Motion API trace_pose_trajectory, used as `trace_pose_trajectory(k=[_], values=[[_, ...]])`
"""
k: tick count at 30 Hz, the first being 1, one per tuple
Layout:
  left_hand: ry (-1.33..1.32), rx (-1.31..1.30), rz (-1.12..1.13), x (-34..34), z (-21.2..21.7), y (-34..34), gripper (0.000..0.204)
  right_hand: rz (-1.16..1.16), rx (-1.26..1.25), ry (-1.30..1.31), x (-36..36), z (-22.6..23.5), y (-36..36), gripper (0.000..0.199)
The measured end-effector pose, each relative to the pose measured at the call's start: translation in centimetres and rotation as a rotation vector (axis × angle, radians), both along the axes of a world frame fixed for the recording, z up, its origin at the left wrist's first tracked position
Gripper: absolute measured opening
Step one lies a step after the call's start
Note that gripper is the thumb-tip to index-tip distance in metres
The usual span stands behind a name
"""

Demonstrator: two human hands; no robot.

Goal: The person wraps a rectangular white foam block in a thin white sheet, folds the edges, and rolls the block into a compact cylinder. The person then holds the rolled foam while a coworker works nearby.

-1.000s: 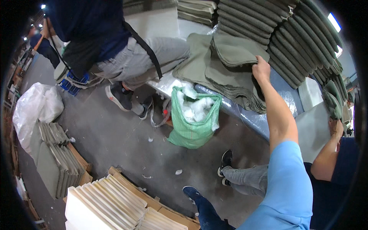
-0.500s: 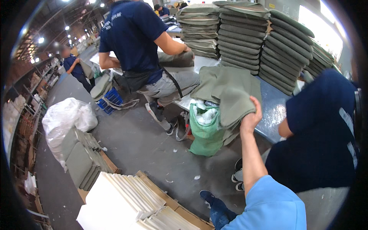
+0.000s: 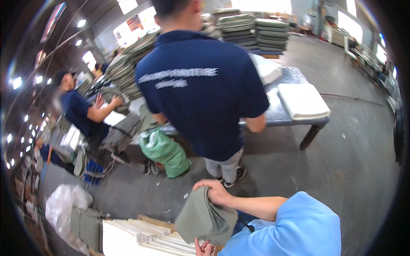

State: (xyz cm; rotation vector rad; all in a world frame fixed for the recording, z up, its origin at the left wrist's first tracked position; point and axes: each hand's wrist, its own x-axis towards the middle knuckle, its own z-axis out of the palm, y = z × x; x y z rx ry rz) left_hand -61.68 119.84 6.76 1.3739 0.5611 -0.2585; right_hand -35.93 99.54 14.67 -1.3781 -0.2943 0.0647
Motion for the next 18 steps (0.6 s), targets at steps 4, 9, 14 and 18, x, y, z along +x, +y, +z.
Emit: trace_pose_trajectory(k=[4, 9, 14, 18], values=[[0.068, 0.036, -0.326, 0.8, 0.5, -6.7, 0.077, -0.007, -0.112, -0.114, -8.9, 0.4, -12.5, 0.043], [0.039, 0.469, -0.931, 4.6, -1.1, -16.0, 0.075, -0.259, -0.117, -0.086, -17.8, 2.7, -28.9, 0.030], [0.010, 0.500, -0.996, 8.3, -3.1, -30.4, 0.061, -0.626, -0.293, -0.110, -26.8, 3.2, -44.9, 0.023], [-0.090, 0.441, -1.099, 10.2, -3.5, -45.4, 0.059, -0.899, -0.102, 0.064, -31.6, 2.1, -55.8, 0.024]])
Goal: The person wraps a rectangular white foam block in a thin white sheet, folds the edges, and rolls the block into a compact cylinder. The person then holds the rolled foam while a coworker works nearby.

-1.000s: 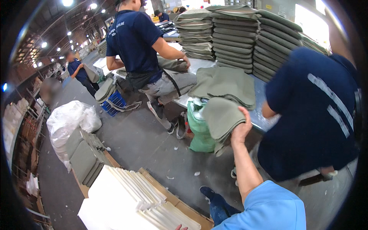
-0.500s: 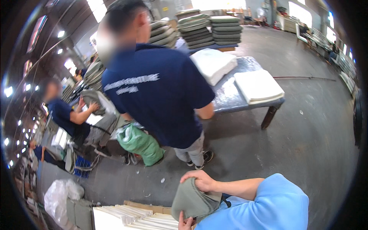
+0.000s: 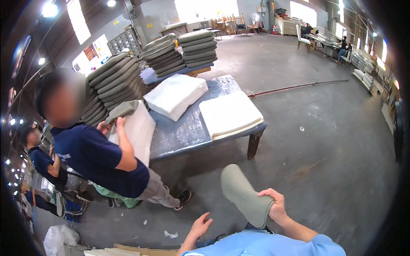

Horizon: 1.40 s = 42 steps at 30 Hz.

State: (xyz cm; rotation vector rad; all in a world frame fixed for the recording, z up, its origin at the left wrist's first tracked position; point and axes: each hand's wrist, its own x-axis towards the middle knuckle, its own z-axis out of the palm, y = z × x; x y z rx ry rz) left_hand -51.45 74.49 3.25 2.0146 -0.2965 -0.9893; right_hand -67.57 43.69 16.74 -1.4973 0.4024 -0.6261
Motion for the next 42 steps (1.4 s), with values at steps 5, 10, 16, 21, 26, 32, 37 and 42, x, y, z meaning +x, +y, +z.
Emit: trace_pose_trajectory(k=[5, 10, 16, 21, 26, 32, 37, 42], values=[[0.082, -0.134, -0.173, 0.7, 1.8, -16.1, 0.058, -0.269, 0.178, 0.010, -3.6, -0.5, -12.7, 0.025], [0.034, 0.014, -0.406, 3.7, 1.7, -25.8, 0.059, -0.675, 0.046, 0.028, -6.6, -4.1, -24.0, 0.025], [-0.064, 0.097, -0.422, 11.5, 1.6, -38.8, 0.057, -1.039, 0.215, 0.045, -10.1, -3.1, -35.7, 0.033], [-0.213, -0.029, -0.633, 17.0, 5.1, -54.9, 0.053, -1.148, 0.113, -0.122, -11.6, -3.7, -45.7, 0.038], [-0.251, -0.118, -0.706, 19.4, 6.9, -68.4, 0.055, -1.110, 0.201, -0.114, -5.0, -4.1, -56.2, 0.039], [-0.109, -0.022, -0.494, 19.2, 5.2, -77.3, 0.054, -0.815, 0.364, -0.108, 5.4, -5.4, -69.6, 0.036], [-0.008, -0.012, -0.203, 20.6, 4.3, -79.2, 0.055, -0.427, 0.387, -0.034, 16.3, -4.6, -80.2, 0.033], [-0.059, 0.052, 0.064, 22.4, 1.1, -78.9, 0.058, -0.148, 0.446, -0.052, 33.5, -1.5, -86.7, 0.031]])
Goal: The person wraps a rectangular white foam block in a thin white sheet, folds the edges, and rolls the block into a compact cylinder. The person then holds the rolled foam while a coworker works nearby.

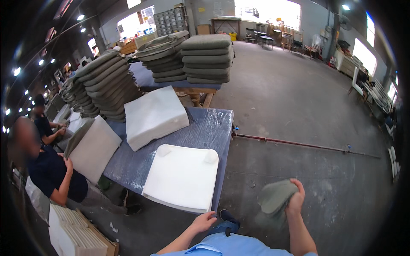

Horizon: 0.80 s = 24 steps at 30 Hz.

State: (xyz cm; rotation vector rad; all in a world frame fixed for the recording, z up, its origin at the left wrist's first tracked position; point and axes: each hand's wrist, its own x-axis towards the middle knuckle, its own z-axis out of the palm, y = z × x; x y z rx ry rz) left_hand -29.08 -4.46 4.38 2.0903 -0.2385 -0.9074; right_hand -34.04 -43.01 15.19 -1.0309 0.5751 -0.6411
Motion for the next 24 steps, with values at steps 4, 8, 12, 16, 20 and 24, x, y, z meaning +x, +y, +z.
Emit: trace_pose_trajectory(k=[4, 8, 12, 16, 20, 24], values=[[0.122, -0.046, 0.194, 2.7, -0.4, -1.5, 0.057, 0.137, -0.115, -0.099, 15.4, 1.9, -2.4, 0.034], [0.048, -0.142, 0.401, 6.5, 1.2, -0.9, 0.052, 0.229, -0.010, -0.308, 30.1, 9.7, -0.3, 0.040], [-0.021, -0.095, 0.644, 7.8, 2.6, 1.9, 0.052, 0.199, 0.043, -0.565, 40.4, 16.6, 1.6, 0.043], [0.024, -0.089, 0.934, 7.0, 2.1, 4.1, 0.051, 0.197, 0.091, -0.656, 47.3, 16.1, 3.0, 0.046], [0.120, -0.140, 1.217, 6.1, 0.8, 3.1, 0.049, 0.172, 0.083, -0.419, 51.9, 5.0, 5.2, 0.036], [0.233, -0.122, 1.165, 9.8, 0.4, -1.0, 0.049, 0.162, -0.254, -0.024, 52.4, -12.4, 2.7, 0.047]])
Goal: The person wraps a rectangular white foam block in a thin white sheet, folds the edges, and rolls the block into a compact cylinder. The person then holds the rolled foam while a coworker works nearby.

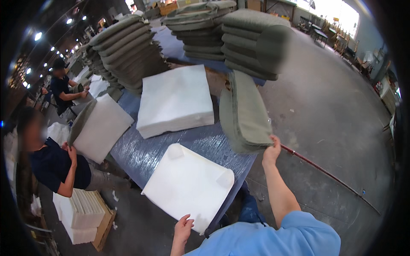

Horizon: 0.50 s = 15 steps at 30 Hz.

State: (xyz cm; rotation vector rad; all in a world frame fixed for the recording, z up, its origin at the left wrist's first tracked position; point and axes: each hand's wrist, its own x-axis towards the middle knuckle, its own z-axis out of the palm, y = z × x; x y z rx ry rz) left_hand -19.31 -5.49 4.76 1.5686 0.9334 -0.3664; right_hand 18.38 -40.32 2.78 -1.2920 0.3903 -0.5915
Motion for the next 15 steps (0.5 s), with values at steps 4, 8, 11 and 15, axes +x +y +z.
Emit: trace_pose_trajectory(k=[4, 8, 11, 15], values=[[-0.062, -0.008, -0.027, 5.1, 1.0, -4.1, 0.046, 0.415, -0.635, 0.648, -2.0, -8.8, -2.3, 0.045], [-0.047, -0.135, 0.071, 11.9, 1.6, -8.2, 0.045, 0.579, -0.987, 0.548, -1.1, -6.5, -1.0, 0.049], [-0.074, -0.252, -0.126, 18.6, -0.2, -11.6, 0.042, 0.770, -1.174, 0.343, 0.9, -4.3, -2.2, 0.043], [0.035, -0.505, -0.245, 27.6, -3.1, -16.4, 0.044, 0.879, -1.168, 0.347, 3.7, -6.1, -3.9, 0.026]])
